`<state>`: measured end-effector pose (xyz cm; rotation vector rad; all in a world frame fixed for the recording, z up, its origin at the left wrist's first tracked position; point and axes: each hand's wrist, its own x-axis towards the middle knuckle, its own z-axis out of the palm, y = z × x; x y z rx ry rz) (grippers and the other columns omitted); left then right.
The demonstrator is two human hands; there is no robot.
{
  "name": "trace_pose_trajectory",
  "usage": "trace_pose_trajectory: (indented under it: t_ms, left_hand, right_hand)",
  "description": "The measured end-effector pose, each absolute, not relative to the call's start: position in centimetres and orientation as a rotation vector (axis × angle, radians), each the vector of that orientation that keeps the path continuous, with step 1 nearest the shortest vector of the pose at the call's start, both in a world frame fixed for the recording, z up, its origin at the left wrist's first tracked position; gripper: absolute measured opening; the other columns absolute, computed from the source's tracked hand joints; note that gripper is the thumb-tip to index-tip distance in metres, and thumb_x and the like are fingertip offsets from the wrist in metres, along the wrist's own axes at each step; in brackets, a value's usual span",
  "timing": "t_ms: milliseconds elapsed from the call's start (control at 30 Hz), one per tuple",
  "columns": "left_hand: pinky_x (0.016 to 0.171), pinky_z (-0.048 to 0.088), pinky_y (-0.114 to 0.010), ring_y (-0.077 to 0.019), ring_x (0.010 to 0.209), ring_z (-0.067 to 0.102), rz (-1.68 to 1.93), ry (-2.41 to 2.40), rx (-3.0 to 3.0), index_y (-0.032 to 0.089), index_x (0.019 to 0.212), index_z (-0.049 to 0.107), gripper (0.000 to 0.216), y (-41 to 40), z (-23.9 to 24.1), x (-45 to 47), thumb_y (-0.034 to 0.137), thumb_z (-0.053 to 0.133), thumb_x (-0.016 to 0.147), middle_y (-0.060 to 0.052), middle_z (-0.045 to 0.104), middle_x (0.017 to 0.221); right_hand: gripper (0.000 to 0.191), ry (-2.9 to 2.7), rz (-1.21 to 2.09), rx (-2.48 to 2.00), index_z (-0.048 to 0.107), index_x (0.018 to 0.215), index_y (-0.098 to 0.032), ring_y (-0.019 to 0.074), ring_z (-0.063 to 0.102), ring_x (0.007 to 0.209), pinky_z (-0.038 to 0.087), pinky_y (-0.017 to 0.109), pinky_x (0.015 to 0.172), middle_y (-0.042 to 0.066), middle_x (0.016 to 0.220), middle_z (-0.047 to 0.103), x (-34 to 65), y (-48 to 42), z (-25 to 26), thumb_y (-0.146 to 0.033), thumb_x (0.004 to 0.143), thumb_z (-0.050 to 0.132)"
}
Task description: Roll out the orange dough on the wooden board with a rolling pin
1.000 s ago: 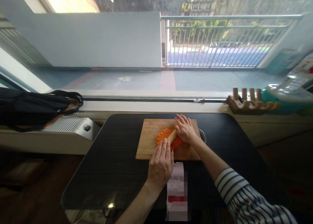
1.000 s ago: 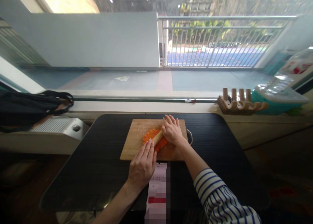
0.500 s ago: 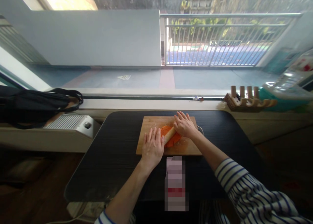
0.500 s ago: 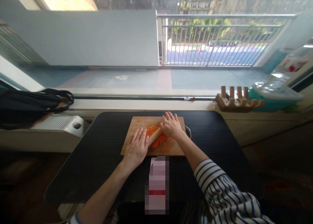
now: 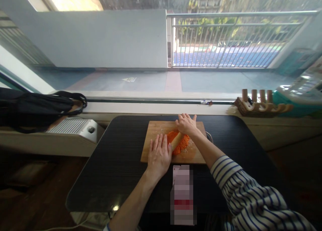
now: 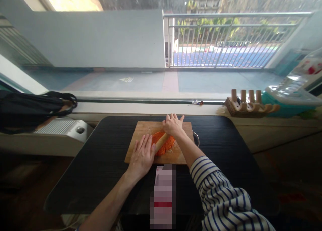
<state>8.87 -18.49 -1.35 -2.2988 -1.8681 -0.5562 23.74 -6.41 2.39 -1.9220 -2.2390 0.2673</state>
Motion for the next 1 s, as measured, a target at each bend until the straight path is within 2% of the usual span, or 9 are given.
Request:
trace_pose_trajectory:
  t_ms: [267,533,1000]
  left_hand:
    - [0.108,0.035,-0.048,-0.0275,0.133,0.039,-0.504,-1.782,-2.362,0.002,0.132,0.047,0.048,-18.8,-0.8,9.4,0.026,0.028,0.095,-0.02,0.047,0.139]
    - [0.11,0.033,-0.048,-0.0289,0.137,0.03,-0.43,-1.687,-2.407,0.004,0.137,0.041,0.048,-19.9,-0.3,10.5,0.024,0.032,0.094,-0.018,0.04,0.144]
    - [0.11,0.034,-0.047,-0.0289,0.136,0.032,-0.341,-1.538,-2.497,0.003,0.137,0.041,0.046,-21.3,-0.4,11.5,0.021,0.034,0.095,-0.019,0.041,0.143]
  right_hand:
    - [0.046,-2.291,0.221,-1.847,0.05,0.13,-0.019,0.0265,0.029,0.135,0.014,0.063,0.108,0.011,0.142,0.044,24.8,-7.1,1.5,-0.028,0.089,0.031]
    - [0.051,-2.255,0.182,-1.898,0.043,0.139,-0.02,0.0271,0.021,0.14,0.015,0.06,0.11,0.006,0.151,0.033,26.1,-8.0,0.4,-0.027,0.09,0.028]
    - [0.057,-2.232,0.181,-1.992,0.038,0.141,-0.007,0.0265,0.022,0.14,0.016,0.055,0.112,0.012,0.155,0.021,27.7,-9.9,0.1,-0.024,0.088,0.025]
